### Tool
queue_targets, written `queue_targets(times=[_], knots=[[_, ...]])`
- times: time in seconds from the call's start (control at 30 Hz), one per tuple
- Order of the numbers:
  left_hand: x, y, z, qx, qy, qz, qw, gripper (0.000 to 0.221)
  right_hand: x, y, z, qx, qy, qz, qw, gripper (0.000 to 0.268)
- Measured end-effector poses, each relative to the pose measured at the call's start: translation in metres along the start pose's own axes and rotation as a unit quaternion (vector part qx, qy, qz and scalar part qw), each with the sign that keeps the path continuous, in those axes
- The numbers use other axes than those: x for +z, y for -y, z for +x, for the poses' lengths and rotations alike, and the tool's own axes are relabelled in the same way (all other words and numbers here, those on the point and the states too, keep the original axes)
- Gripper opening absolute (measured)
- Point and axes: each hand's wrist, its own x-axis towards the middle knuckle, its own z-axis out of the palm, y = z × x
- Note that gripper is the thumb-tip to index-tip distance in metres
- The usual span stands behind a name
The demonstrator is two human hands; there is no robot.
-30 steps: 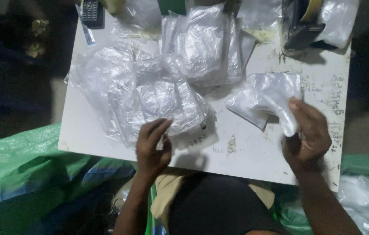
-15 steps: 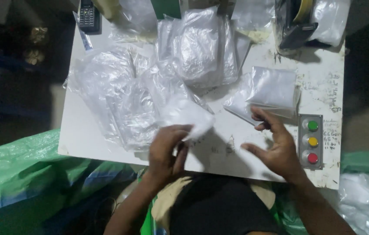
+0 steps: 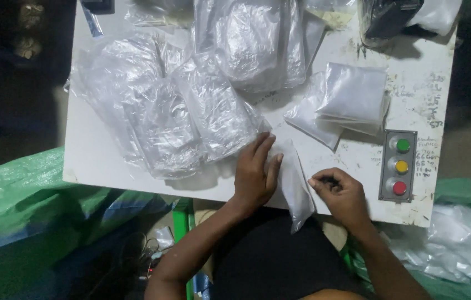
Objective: The worker is manually folding individual plastic bags and organizing them into neat stacks on a work surface.
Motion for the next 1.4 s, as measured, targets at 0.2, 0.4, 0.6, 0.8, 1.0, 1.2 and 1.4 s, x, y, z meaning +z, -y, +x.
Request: queue_targets(times=[0.2, 0.4, 0.6, 0.8, 1.0, 1.2, 1.4], knots=[[0.016, 0.013, -0.023, 0.069, 0.007, 0.149, 0.986, 0.036, 0.006, 0.048, 0.041, -0.156, 0.029, -0.077, 0.984, 0.053], [0.011, 0.014, -0.041, 0.063, 0.039, 0.217, 0.973, 0.042, 0.011, 0.068, 0.077, -0.101, 0.193, -0.263, 0.94, 0.06], [0.042, 0.048, -0.056, 0.054, 0.048, 0.192, 0.979, 0.035, 0.012, 0.068, 0.063, -0.212, 0.181, -0.306, 0.911, 0.056], [0.054, 0.037, -0.043, 0.097, 0.041, 0.182, 0.978, 0.017, 0.004, 0.044, 0.067, -0.24, 0.163, -0.286, 0.913, 0.007], [0.059, 0.034, -0.054, 0.094, 0.146, 0.05, 0.984, 0.015, -0.021, 0.014, 0.051, -0.198, 0.178, -0.202, 0.942, 0.012], [0.05, 0.038, -0.045, 0.054, 0.278, 0.063, 0.957, 0.032, -0.034, 0.029, 0.051, -0.071, 0.266, -0.236, 0.932, 0.037], [0.049, 0.026, -0.037, 0.035, 0.286, 0.056, 0.956, 0.014, -0.025, 0.008, 0.056, -0.204, 0.227, -0.326, 0.895, 0.027]])
